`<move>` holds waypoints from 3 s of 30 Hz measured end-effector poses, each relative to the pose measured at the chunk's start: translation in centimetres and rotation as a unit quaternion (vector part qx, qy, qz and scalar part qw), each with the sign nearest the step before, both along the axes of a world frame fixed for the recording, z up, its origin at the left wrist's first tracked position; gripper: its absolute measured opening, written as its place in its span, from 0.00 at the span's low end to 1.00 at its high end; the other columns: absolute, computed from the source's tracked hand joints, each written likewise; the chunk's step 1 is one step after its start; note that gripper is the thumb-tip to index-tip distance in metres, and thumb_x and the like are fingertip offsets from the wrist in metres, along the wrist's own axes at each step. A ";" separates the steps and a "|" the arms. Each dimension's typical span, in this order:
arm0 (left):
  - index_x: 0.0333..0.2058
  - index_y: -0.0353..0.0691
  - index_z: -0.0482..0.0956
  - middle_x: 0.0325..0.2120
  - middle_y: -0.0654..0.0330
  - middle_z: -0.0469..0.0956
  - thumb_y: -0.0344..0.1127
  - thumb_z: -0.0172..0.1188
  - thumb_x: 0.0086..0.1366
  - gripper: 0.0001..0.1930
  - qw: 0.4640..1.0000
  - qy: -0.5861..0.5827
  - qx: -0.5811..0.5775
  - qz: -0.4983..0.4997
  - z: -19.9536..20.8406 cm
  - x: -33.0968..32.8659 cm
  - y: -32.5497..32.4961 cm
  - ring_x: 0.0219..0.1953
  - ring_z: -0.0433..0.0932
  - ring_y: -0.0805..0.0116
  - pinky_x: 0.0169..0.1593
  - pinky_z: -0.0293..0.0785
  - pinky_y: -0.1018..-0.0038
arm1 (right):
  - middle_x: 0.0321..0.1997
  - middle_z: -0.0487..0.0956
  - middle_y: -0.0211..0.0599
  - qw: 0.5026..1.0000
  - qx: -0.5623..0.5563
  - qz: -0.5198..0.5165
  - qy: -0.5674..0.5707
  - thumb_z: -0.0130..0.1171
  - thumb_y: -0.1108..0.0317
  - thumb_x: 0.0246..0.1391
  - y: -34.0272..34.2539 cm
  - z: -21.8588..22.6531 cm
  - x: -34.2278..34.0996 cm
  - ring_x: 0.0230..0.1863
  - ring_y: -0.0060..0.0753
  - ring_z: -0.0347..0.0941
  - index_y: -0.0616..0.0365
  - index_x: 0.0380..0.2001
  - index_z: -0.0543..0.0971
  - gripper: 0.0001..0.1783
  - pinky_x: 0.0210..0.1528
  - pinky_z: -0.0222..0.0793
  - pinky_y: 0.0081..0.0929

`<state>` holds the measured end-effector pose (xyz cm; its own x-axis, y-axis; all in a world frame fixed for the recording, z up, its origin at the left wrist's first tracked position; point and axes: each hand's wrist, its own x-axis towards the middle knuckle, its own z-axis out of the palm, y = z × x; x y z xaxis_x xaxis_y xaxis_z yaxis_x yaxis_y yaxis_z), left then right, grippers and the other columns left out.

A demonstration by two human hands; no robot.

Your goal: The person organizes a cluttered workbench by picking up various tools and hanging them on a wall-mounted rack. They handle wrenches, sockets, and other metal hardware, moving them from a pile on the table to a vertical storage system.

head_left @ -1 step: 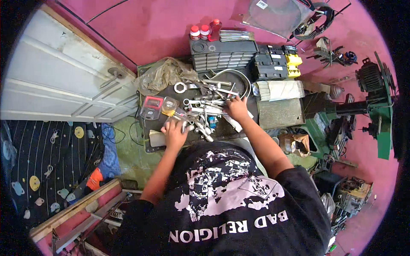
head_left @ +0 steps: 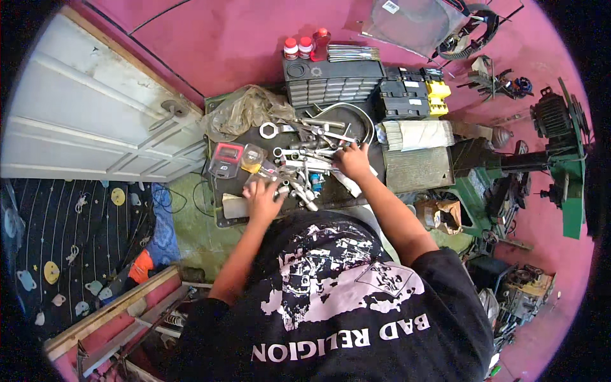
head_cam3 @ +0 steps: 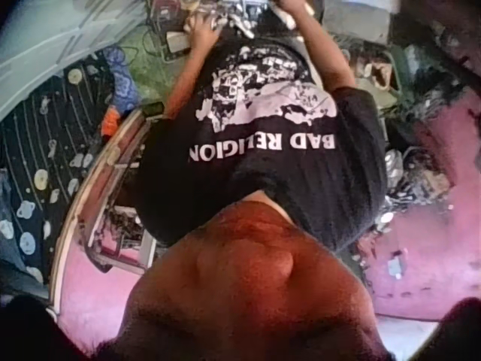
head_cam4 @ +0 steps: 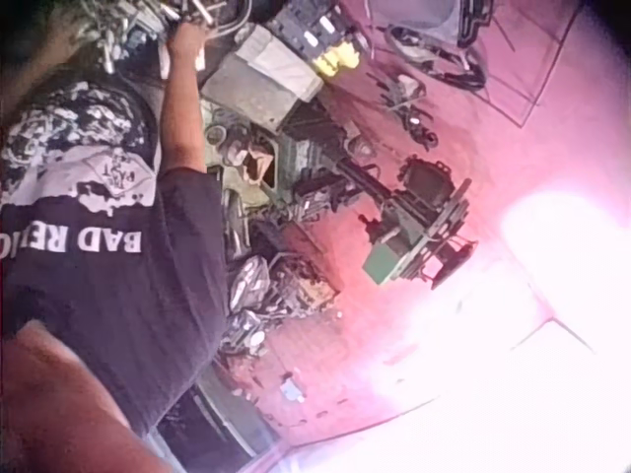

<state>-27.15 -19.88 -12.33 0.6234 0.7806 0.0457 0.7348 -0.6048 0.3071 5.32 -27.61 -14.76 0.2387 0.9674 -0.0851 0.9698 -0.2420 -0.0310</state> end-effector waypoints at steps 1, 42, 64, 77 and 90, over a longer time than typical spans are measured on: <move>0.52 0.62 0.82 0.51 0.58 0.74 0.54 0.68 0.56 0.24 0.999 0.026 -0.011 -0.035 1.0 0.3 -0.7 0.55 0.68 0.55 0.59 0.56 0.48 | 0.45 0.83 0.31 1.000 -0.008 0.018 0.006 0.67 0.47 0.50 0.2 1.2 0.1 0.56 0.39 0.71 0.46 0.42 0.84 0.21 0.59 0.56 0.61; 0.60 0.68 0.74 0.66 0.52 0.62 0.54 0.59 0.61 0.26 0.904 0.180 -0.145 0.361 -1.1 -0.4 25.9 0.69 0.53 0.44 0.62 0.53 0.32 | 0.61 0.77 0.37 0.985 -0.164 -0.036 0.051 0.54 0.60 0.61 24.8 3.2 -9.0 0.64 0.42 0.67 0.47 0.53 0.82 0.19 0.58 0.64 0.45; 0.52 0.46 0.83 0.51 0.46 0.81 0.48 0.59 0.68 0.19 0.925 -0.176 -0.153 0.299 -7.5 -6.2 31.4 0.55 0.77 0.45 0.62 0.68 0.57 | 0.63 0.73 0.35 0.992 -0.124 0.011 -0.011 0.56 0.52 0.59 24.1 7.0 -9.2 0.66 0.46 0.59 0.43 0.55 0.81 0.22 0.55 0.62 0.49; 0.51 0.28 0.79 0.55 0.51 0.77 0.28 0.55 0.69 0.14 0.886 -0.452 0.047 0.097 17.9 -4.6 21.1 0.61 0.68 0.56 0.66 0.59 0.64 | 0.67 0.67 0.33 0.980 0.192 -0.017 0.038 0.57 0.64 0.55 17.7 10.5 -7.7 0.55 0.46 0.65 0.59 0.57 0.76 0.26 0.52 0.63 0.43; 0.59 0.24 0.70 0.60 0.50 0.71 0.21 0.52 0.69 0.20 0.705 -0.699 -0.054 0.110 21.6 -7.8 13.1 0.62 0.70 0.62 0.68 0.64 0.66 | 0.70 0.63 0.37 0.949 0.279 -0.031 0.144 0.65 0.67 0.51 11.6 12.9 -5.8 0.57 0.53 0.64 0.53 0.67 0.65 0.39 0.59 0.60 0.49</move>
<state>-34.92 -6.78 9.30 -0.1081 0.8977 0.4272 -0.2581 -0.4403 0.8599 -0.49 -15.98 -1.87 0.3404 0.8664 0.3653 0.8860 -0.1654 -0.4332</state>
